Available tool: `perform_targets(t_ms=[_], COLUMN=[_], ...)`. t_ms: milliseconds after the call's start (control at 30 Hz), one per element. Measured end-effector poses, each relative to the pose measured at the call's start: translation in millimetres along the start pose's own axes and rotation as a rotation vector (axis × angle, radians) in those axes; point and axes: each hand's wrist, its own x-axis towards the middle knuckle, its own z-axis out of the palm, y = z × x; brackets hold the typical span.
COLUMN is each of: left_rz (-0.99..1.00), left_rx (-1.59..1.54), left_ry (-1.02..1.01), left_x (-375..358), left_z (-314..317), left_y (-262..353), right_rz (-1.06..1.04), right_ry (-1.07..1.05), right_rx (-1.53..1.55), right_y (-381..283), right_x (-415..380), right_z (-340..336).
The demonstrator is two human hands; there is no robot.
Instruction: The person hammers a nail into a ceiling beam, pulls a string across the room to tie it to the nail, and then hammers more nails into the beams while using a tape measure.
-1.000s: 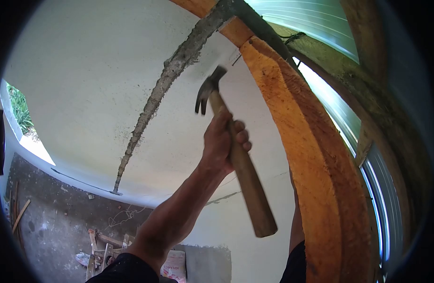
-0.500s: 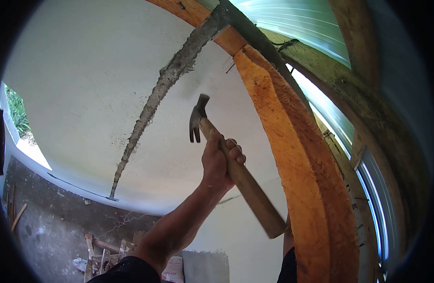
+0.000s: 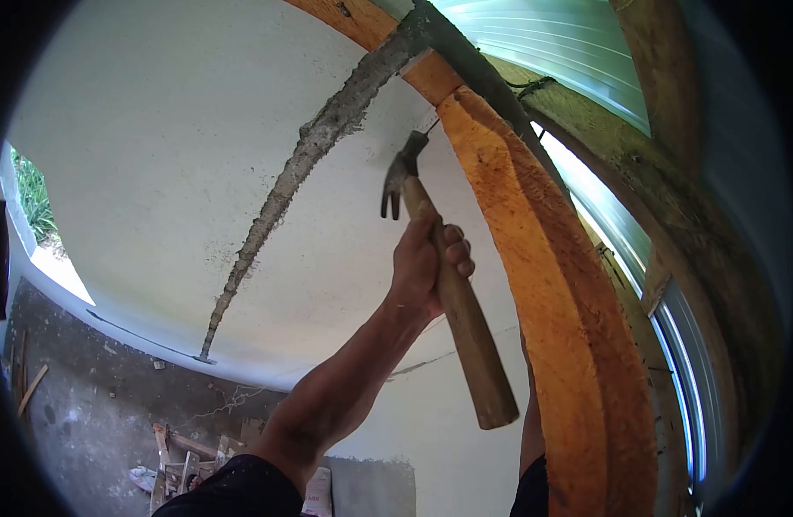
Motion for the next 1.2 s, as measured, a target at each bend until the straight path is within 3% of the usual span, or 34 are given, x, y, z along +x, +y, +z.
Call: perform_targets(t_ms=[100, 133, 233, 367, 433, 467, 533, 567, 633, 667, 700, 767, 800, 833, 900, 1000, 1133, 1200], left_rz=[0.101, 0.105, -0.064, 0.036, 0.043, 0.060, 0.088, 0.105, 0.082, 0.077, 0.058, 0.121, 0.165, 0.209, 0.261, 0.212, 0.091, 0.030], left_rx=[0.014, -0.118, 0.056, 0.276, 0.391, 0.494, 0.726, 0.853, 1.079, 1.149, 1.212, 1.270, 1.309, 1.350, 1.636, 1.496, 1.255, 1.287], left_ry=[0.014, 0.075, 0.002, -0.001, 0.043, 0.064, 0.106, 0.149, 0.302, 0.371, 0.441, 0.534, 0.568, 0.606, 0.732, 0.847, 1.093, 1.289], left_x=[-13, -11, 3, -38, -71, -90, -133, -153, -201, -224, -243, -276, -290, -305, -338, -404, -530, -605], left_z=[-21, -18, -9, -52, -79, -90, -106, -112, -113, -114, -115, -125, -132, -139, -151, -150, -149, -140], left_y=[-4, -5, 11, 32, 59, 74, 102, 114, 131, 137, 139, 137, 136, 135, 138, 140, 145, 134], right_rz=[-0.005, -0.006, -0.021, -0.076, -0.138, -0.239, 0.007, -0.284, 0.410, 0.449, 0.688, 0.838, 0.936, 0.819, 1.046, 0.702, 0.521, 0.580], right_ry=[0.010, 0.014, 0.022, 0.054, 0.084, 0.111, 0.105, 0.190, 0.139, 0.052, -0.216, -0.635, -0.930, -1.066, -1.208, -1.634, -1.698, -1.664], right_rx=[-0.018, -0.020, -0.027, -0.095, -0.237, -0.523, -0.223, -0.613, -0.067, 0.237, 0.668, 1.410, 1.391, 1.506, 1.758, 1.394, 1.426, 1.378], right_y=[-1, -1, -3, -2, 7, 59, -25, 11, -110, -135, -186, -263, -313, -343, -397, -427, -439, -438], right_x=[0, 0, -1, -1, 1, -2, -9, -29, -66, -103, -143, -235, -264, -311, -340, -358, -370, -388], right_z=[-2, -1, 1, 2, 9, 15, 4, 15, 0, 11, 16, 55, 64, 86, 83, 74, 66, 81])
